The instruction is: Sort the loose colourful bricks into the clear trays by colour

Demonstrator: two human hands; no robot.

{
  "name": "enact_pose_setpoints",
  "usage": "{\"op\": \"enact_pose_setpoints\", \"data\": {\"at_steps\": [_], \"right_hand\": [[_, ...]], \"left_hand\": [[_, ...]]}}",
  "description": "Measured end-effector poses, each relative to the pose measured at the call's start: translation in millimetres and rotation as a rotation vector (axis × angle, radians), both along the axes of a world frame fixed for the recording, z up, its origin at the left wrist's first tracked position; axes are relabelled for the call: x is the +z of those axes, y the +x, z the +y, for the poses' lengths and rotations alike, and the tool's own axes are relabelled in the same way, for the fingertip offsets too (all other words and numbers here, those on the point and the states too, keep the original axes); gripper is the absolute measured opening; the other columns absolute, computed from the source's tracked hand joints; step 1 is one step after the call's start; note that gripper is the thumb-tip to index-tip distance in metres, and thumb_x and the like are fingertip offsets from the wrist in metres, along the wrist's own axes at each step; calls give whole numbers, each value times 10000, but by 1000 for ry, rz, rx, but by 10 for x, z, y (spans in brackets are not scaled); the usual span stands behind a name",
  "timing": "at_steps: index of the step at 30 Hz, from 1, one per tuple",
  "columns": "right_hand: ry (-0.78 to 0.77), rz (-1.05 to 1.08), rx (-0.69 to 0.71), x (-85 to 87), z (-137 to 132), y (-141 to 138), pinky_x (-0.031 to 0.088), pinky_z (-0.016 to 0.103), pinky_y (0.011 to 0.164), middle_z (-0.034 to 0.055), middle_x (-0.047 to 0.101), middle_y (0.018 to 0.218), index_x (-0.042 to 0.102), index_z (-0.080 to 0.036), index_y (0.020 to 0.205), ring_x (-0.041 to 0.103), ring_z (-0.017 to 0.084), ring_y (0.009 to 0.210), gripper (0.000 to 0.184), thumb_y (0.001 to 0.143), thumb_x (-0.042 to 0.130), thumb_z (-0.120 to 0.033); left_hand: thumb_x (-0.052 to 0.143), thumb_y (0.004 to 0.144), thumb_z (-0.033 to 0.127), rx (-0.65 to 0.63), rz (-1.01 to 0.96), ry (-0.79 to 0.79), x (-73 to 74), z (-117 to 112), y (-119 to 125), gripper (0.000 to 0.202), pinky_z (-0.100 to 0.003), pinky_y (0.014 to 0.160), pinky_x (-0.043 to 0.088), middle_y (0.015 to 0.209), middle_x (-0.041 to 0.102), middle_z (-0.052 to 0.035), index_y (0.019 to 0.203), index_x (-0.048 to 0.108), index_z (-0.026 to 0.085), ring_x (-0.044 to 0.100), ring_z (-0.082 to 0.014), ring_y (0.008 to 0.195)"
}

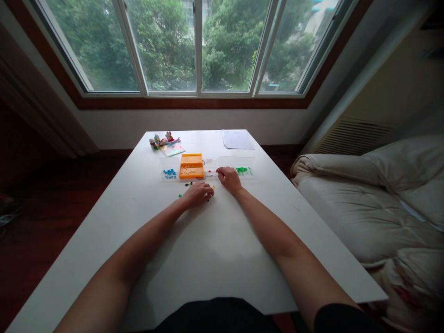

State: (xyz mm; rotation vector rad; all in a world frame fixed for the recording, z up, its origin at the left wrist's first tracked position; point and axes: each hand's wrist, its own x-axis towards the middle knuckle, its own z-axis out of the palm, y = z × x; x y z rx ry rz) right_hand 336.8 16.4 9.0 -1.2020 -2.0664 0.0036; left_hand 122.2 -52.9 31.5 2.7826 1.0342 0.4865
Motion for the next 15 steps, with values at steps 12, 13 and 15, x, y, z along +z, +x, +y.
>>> {"op": "enact_pose_setpoints", "data": {"at_steps": [12,13,15], "right_hand": [[9,-4,-4,-12,8,5,383,319,842,44,706,871,699,-193,971,587,201,831,199,891,531,-126],[8,-4,-5,-13,8,7,384,319,843,44,705,869,700,-194,973,587,201,831,199,891,531,-128],[11,-5,-8,-18,10,10,384,319,842,41,702,859,700,-195,968,585,200,825,196,892,531,-133]], "left_hand": [[543,948,237,-39,33,39,15,-9,34,196,-315,809,421,918,704,-50,946,739,236,606,-195,878],[536,954,241,-34,37,48,9,-9,42,201,-315,798,418,907,703,-51,935,737,231,603,-193,863],[532,961,251,-28,46,63,-1,-14,59,206,-313,782,413,888,701,-53,913,731,221,595,-189,831]]}}
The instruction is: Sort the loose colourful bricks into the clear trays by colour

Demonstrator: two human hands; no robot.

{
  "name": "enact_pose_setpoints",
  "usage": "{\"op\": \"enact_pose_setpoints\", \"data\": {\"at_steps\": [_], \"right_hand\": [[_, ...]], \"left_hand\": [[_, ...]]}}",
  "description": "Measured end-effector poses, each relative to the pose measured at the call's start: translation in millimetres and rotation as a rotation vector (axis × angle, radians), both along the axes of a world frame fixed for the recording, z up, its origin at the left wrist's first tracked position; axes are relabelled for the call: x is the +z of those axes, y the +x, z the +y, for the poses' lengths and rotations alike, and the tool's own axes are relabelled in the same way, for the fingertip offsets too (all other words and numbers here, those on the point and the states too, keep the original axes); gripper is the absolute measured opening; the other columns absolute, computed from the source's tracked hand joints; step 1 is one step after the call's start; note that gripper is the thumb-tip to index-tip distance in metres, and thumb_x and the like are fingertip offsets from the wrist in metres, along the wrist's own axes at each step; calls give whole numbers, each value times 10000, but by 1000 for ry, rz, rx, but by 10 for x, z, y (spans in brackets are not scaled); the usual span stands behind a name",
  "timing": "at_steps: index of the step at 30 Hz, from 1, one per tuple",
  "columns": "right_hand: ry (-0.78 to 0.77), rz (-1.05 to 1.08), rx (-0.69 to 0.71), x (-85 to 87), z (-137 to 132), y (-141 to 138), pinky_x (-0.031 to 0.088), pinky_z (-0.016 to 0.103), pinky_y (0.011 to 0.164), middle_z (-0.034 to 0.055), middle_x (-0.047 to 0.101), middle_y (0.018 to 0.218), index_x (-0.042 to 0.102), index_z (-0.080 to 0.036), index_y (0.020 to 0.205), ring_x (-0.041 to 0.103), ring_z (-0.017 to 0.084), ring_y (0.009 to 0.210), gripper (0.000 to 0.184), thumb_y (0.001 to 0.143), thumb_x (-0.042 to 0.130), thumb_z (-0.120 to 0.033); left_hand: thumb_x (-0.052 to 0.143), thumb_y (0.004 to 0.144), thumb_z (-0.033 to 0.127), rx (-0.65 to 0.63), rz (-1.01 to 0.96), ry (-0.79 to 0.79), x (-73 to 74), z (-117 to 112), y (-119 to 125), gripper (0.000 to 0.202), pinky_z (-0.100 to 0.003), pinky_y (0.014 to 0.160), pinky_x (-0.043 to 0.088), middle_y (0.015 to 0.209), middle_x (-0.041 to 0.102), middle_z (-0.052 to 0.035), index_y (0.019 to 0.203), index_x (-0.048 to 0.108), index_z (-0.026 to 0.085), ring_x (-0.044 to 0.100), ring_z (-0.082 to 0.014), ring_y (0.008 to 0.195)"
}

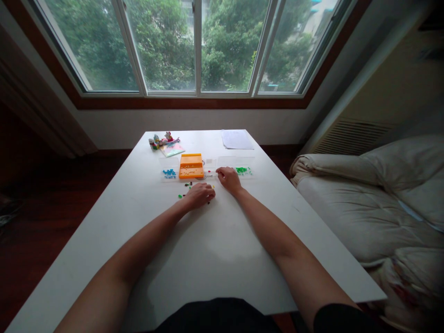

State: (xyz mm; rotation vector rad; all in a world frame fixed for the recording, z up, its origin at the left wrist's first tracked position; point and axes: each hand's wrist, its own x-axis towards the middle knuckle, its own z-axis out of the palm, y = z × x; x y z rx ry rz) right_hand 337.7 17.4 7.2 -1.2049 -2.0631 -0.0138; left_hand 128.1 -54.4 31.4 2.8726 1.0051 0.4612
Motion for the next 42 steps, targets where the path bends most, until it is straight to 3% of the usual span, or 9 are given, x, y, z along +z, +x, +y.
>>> {"op": "enact_pose_setpoints", "data": {"at_steps": [7,17,21,26,34,42], "right_hand": [[7,2,2,-11,-4,6,384,319,844,43,702,874,699,-196,965,585,197,833,200,898,518,-143],[-38,2,-25,-5,14,8,405,323,850,53,686,848,720,-195,983,586,202,829,222,887,525,-150],[-31,-1,-25,13,7,5,403,323,853,55,689,857,719,-195,978,586,203,831,222,886,523,-147],[-33,4,7,51,-24,-66,398,320,836,48,681,817,714,-197,982,582,203,823,211,889,530,-153],[-29,29,79,70,-106,-227,416,312,857,37,694,838,714,-205,974,595,185,802,196,889,546,-150],[-44,-32,104,59,-126,-269,422,299,849,40,704,848,724,-212,959,609,185,825,199,890,549,-148]], "left_hand": [[529,969,256,43,-60,30,23,15,-22,210,-306,799,428,908,695,-57,909,728,223,598,-189,870],[533,934,253,581,-315,46,136,616,-668,218,-327,850,475,984,723,-73,971,740,193,626,-211,895],[543,918,252,695,-301,53,101,778,-812,221,-331,869,475,996,724,-78,995,742,193,631,-224,913],[507,921,204,684,-311,62,38,745,-808,276,-341,903,474,1045,715,-85,1091,725,200,626,-230,960],[559,893,237,430,-168,-22,-3,501,-767,195,-316,849,480,993,703,-61,954,744,222,617,-212,950],[584,870,255,451,-81,-41,-35,393,-708,174,-310,817,478,989,706,-67,933,745,233,625,-225,936]]}}
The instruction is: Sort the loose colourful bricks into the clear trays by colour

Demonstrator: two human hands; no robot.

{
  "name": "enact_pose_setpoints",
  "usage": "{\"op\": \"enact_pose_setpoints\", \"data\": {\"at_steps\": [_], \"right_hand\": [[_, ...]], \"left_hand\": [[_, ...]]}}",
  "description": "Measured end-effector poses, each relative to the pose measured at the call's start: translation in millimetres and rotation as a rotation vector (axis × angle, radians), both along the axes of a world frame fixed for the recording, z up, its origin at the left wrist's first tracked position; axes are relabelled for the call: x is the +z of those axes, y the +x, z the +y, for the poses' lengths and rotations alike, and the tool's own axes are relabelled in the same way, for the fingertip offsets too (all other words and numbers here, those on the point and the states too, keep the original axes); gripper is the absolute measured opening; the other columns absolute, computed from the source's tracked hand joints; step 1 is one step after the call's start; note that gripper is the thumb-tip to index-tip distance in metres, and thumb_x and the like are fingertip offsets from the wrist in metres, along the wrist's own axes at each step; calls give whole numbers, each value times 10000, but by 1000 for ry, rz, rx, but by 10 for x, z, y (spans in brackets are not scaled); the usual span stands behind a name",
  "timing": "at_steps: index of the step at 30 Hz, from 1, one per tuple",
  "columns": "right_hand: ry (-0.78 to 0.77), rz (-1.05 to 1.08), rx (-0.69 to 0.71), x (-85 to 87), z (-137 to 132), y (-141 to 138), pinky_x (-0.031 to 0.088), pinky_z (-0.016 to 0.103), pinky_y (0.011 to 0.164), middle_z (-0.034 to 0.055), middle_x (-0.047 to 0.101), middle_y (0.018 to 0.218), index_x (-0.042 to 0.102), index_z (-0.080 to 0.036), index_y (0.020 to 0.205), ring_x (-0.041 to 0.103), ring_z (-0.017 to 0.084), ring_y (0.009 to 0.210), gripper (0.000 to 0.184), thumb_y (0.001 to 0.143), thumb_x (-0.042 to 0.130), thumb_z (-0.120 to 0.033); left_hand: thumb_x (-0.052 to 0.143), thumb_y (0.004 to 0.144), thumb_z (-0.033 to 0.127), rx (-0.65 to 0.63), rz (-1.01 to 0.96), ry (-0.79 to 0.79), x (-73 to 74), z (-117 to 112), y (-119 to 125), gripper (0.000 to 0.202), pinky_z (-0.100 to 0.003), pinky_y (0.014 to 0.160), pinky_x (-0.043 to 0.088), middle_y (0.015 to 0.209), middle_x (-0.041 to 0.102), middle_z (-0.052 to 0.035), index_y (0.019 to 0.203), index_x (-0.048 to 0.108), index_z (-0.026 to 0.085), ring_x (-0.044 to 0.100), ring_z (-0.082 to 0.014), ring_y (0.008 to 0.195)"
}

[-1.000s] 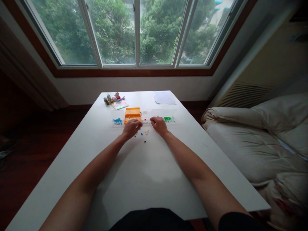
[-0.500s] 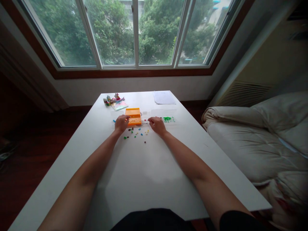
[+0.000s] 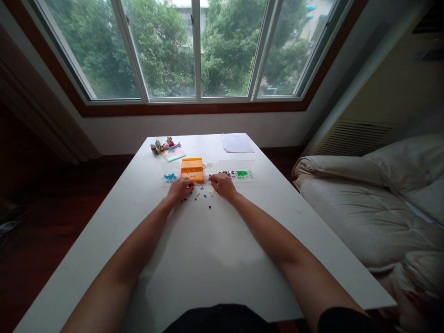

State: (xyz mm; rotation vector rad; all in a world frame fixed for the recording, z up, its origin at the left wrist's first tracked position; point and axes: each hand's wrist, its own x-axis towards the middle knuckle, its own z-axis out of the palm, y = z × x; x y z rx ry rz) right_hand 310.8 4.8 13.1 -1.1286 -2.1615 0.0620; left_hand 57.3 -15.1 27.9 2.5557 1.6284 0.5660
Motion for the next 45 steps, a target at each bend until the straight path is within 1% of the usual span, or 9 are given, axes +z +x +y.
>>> {"op": "enact_pose_setpoints", "data": {"at_steps": [4,10,15,22,25,28,32,35,45], "right_hand": [[-4,-18,16,-8,-7,-16,427,297,862,40,711,866,725,-216,978,615,184,834,203,893,552,-150],[-14,-45,23,-17,-7,-32,430,287,859,37,712,872,729,-222,987,617,175,839,200,898,562,-157],[-20,-74,38,-12,-13,-38,429,286,850,36,714,868,730,-224,979,620,177,845,190,897,571,-161],[-63,-81,82,6,-24,-45,440,289,840,33,702,882,717,-224,950,603,178,859,161,906,576,-161],[-58,-98,146,9,-75,-146,451,315,866,52,698,965,719,-226,976,589,200,943,133,921,599,-213],[-40,-156,249,-3,-132,-265,446,369,940,64,690,1091,725,-250,1081,568,228,1042,191,914,635,-247],[-22,-183,378,-57,-146,-345,426,390,1006,45,691,1163,728,-280,1132,570,222,1110,279,923,583,-164],[-18,-181,425,-97,-134,-361,415,380,1029,29,695,1179,733,-292,1130,574,210,1144,313,930,551,-134],[-32,-249,391,-82,-193,-395,355,395,1061,60,685,1192,727,-262,1155,541,227,1209,303,931,566,-137]], "left_hand": [[585,862,243,-27,-7,-12,-5,-26,40,158,-308,833,472,977,706,-61,916,732,222,626,-211,922],[596,879,297,-20,-58,-7,-35,-62,93,145,-307,782,454,909,702,-50,867,718,219,611,-201,853],[544,916,322,52,-68,14,-46,-39,30,205,-311,771,448,911,700,-64,866,707,208,606,-205,851],[541,910,314,143,-76,12,-71,10,-121,193,-304,742,446,892,700,-63,844,695,219,617,-217,866],[545,909,330,148,-64,-7,-67,1,-133,201,-295,719,443,902,711,-61,856,703,217,626,-207,830],[545,913,348,157,-60,-29,-53,-6,-139,218,-291,714,443,900,725,-57,879,717,219,633,-201,801],[544,916,372,190,-77,-58,-55,-4,-165,233,-282,707,438,895,736,-51,881,722,225,636,-194,789],[548,912,382,193,-99,-58,-76,3,-186,236,-280,699,427,899,738,-53,883,722,225,629,-190,781],[540,913,388,185,-119,-76,-123,39,-207,251,-282,704,408,903,733,-54,897,723,218,617,-189,783]]}}
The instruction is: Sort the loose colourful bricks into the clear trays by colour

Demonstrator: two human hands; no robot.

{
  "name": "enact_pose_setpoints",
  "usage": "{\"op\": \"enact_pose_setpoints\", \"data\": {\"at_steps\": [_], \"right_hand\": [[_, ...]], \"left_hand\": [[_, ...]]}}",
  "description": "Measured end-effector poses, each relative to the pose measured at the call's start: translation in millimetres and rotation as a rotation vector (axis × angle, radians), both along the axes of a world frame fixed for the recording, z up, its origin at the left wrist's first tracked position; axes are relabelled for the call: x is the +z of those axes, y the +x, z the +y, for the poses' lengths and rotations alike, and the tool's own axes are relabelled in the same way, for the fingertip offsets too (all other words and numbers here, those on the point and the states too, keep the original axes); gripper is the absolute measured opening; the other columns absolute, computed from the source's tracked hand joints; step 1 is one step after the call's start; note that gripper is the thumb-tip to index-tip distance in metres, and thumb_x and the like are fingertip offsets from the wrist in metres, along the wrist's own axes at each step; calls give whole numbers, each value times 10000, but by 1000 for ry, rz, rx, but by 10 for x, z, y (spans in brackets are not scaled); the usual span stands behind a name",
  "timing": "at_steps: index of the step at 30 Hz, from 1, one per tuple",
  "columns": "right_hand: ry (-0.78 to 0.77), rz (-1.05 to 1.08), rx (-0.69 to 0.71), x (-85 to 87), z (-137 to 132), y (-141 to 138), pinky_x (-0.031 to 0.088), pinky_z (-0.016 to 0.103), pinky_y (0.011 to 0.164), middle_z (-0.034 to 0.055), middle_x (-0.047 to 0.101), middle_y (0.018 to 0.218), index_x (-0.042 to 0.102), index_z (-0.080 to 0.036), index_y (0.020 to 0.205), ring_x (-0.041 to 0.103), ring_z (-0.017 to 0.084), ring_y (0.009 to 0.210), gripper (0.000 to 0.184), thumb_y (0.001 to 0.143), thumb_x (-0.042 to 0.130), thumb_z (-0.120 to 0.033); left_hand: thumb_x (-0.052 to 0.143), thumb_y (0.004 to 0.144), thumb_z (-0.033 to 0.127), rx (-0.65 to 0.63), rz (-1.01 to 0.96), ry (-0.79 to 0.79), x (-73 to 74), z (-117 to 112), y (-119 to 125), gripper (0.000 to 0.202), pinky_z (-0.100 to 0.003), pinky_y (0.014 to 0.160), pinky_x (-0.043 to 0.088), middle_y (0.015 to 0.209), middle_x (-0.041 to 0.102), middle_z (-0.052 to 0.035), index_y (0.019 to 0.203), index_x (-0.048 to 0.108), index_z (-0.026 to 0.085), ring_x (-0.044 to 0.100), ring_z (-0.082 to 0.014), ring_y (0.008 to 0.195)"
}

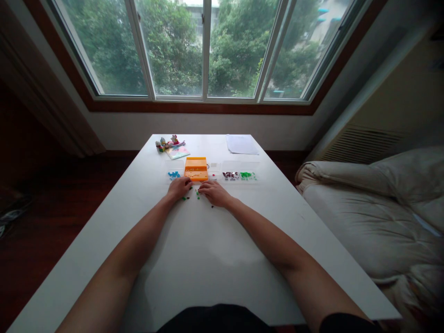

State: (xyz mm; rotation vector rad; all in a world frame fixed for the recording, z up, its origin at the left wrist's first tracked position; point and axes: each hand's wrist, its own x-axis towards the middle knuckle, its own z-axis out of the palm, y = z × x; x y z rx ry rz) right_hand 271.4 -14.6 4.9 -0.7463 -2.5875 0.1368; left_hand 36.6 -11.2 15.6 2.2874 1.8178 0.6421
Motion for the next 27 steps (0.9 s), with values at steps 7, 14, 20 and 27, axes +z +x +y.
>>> {"op": "enact_pose_setpoints", "data": {"at_steps": [7,14,20,27], "right_hand": [[59,276,-311,93,126,259,379,389,1005,82,686,1137,736,-216,1106,563,232,1105,259,953,527,-205],[19,425,-649,87,363,624,409,376,955,95,706,994,747,-177,958,577,243,1002,251,927,501,-220],[8,449,-692,252,410,761,419,355,927,106,708,1009,737,-171,972,586,237,983,256,911,496,-230],[-417,18,-293,718,147,607,351,237,650,3,665,752,717,-187,856,531,127,681,211,878,595,-357]], "left_hand": [[547,914,394,-25,-15,-14,-16,21,-23,251,-285,712,417,926,735,-50,918,732,225,624,-194,819],[554,915,387,-61,-23,-15,-33,44,-58,251,-280,716,433,940,736,-47,942,744,225,630,-192,832],[558,912,380,-82,-37,-17,-48,62,-83,245,-279,727,442,932,735,-43,948,749,230,632,-191,830],[556,905,373,-103,-53,-20,-67,73,-111,244,-285,726,436,943,737,-44,957,749,233,630,-196,832]]}}
